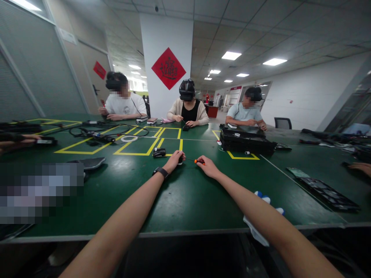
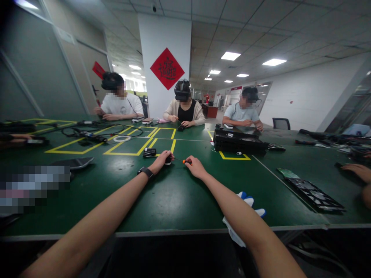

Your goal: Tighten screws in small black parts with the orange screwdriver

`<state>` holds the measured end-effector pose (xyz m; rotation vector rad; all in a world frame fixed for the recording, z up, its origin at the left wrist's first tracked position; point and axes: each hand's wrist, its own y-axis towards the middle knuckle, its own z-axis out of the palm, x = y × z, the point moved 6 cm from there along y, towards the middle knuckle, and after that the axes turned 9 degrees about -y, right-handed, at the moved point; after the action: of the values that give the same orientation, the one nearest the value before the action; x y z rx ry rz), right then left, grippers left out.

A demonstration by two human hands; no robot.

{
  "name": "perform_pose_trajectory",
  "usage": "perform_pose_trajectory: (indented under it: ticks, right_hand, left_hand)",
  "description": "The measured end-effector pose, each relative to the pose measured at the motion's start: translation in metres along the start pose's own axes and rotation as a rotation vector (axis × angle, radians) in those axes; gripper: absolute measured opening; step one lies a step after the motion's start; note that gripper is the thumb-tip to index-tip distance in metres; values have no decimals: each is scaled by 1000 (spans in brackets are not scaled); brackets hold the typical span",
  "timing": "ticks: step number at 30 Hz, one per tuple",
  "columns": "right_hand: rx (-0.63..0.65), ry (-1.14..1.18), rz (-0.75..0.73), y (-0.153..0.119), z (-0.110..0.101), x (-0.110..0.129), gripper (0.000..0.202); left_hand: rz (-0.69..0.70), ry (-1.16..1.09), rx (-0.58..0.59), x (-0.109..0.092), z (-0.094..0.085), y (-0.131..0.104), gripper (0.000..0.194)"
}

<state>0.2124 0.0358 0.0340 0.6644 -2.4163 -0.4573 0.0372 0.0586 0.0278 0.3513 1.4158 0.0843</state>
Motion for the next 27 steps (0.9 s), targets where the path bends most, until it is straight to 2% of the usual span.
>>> perform_pose_trajectory:
  ticks: [14,18,22,27]
  right_hand:
    - [3,41,21,-1,-2,-1,18]
    - [-20,64,-16,-2,-4,5,19]
    - [-80,98,-91,-4,-10,19,23]
    - [-204,146,-136,-7,-21,33,24]
  left_hand:
    - [2,-66,-48,3,-5,0,36]
    - [6,-40,-33,1,-2,-1,35]
    - [34,-1,-19,-2,-3,0,35]
    - [9,-112,-66,5,-12,3,37]
